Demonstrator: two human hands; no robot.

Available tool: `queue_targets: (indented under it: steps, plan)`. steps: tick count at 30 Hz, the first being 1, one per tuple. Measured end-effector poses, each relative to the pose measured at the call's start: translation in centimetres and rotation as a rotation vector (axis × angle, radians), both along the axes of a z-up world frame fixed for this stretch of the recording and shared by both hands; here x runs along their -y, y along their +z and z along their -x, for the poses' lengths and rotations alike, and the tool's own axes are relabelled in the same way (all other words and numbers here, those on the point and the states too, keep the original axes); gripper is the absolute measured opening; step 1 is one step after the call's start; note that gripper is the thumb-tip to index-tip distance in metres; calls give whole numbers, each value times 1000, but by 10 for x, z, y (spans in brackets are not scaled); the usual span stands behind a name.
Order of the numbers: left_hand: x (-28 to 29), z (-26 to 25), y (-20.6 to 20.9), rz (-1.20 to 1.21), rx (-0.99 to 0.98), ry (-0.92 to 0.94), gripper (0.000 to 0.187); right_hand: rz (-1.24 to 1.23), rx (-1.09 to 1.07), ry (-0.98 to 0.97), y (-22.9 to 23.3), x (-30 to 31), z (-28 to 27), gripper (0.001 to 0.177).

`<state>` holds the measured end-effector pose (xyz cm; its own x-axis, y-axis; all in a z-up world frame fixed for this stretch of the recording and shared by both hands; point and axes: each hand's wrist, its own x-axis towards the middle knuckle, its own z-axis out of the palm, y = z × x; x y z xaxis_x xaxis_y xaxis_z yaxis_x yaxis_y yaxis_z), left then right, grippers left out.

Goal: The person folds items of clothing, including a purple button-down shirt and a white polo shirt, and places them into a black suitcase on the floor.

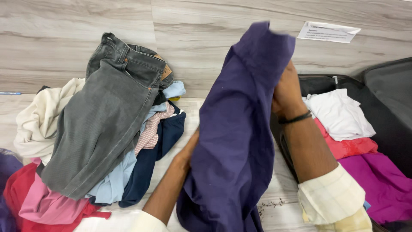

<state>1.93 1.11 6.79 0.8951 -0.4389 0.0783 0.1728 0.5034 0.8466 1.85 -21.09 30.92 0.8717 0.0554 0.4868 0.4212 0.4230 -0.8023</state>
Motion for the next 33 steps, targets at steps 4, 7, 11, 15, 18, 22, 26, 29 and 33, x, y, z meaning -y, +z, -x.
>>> queue_targets:
  steps: [4,7,11,15,18,22,26,29,33]
  plan:
    - [13,65,30,-237,276,-280,85,-11,142,-133,46,8,-18,28]
    - [-10,85,66,-594,583,-127,81,-43,191,-337,62,35,-28,29]
    - [-79,93,113,-1251,533,312,81,-165,161,-479,72,71,-30,30]
    - [-104,109,144,-1331,397,210,113,-164,136,-440,75,72,-34,31]
    - [-82,106,149,-840,893,244,130,-155,135,-406,79,65,-33,32]
    - [36,101,123,-673,917,158,152,-150,149,-394,85,61,-23,34]
    - [123,165,87,-202,827,-45,135,-142,188,-406,98,69,-11,36]
    - [148,167,69,-604,277,-117,148,-134,206,-403,100,75,-3,37]
    - [151,126,62,-868,644,358,109,-126,234,-373,110,81,2,39]
